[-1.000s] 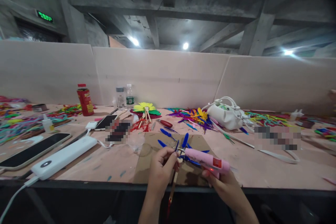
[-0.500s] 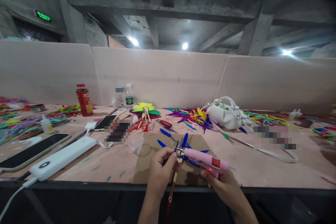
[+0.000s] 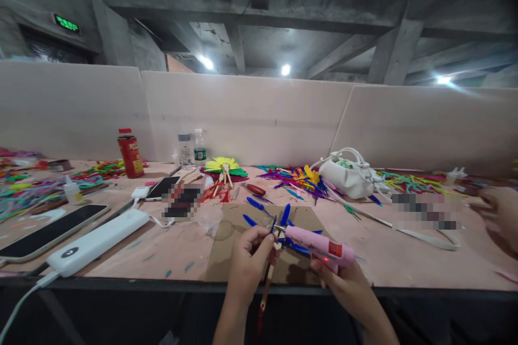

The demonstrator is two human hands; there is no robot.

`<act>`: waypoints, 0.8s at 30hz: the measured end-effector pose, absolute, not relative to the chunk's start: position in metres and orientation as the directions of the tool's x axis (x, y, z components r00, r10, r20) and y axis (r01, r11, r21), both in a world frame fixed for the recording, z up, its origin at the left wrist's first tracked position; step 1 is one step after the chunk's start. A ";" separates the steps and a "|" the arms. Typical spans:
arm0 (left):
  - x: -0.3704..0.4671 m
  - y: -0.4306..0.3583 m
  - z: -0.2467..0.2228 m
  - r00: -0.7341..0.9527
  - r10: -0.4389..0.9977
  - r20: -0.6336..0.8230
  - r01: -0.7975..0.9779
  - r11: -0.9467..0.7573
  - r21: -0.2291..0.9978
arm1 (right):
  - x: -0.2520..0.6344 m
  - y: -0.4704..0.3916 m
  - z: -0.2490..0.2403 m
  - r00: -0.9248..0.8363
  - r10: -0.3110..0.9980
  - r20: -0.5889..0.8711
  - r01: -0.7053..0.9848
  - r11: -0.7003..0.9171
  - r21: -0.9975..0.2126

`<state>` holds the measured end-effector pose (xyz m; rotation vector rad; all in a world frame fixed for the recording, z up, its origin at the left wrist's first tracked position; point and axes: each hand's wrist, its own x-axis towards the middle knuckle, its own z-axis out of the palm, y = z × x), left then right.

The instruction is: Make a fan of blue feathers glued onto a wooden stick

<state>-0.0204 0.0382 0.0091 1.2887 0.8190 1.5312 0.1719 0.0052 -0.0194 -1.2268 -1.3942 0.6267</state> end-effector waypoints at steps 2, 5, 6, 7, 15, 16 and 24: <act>-0.020 0.039 0.009 0.000 0.939 0.344 -0.239 -0.334 0.912 | 0.170 0.004 -0.017 0.166 0.911 0.378 0.305 0.317 -0.898; -0.021 0.039 0.009 0.003 0.938 0.346 -0.242 -0.335 0.911 | 0.169 0.004 -0.016 0.172 0.917 0.358 0.301 0.297 -0.906; -0.021 0.039 0.009 0.004 0.938 0.348 -0.243 -0.336 0.910 | 0.169 0.004 -0.017 0.175 0.918 0.356 0.305 0.293 -0.906; -0.021 0.039 0.008 0.005 0.937 0.349 -0.244 -0.337 0.909 | 0.169 0.004 -0.017 0.176 0.917 0.357 0.312 0.292 -0.904; -0.021 0.039 0.007 0.014 0.934 0.356 -0.257 -0.341 0.904 | 0.170 0.005 -0.019 0.190 0.913 0.362 0.280 0.303 -0.911; -0.021 0.039 0.007 0.016 0.933 0.359 -0.258 -0.343 0.903 | 0.170 0.005 -0.019 0.189 0.916 0.355 0.274 0.297 -0.914; -0.023 0.045 0.001 0.043 0.931 0.363 -0.237 -0.343 0.909 | 0.170 0.007 -0.021 0.191 0.916 0.353 0.300 0.288 -0.909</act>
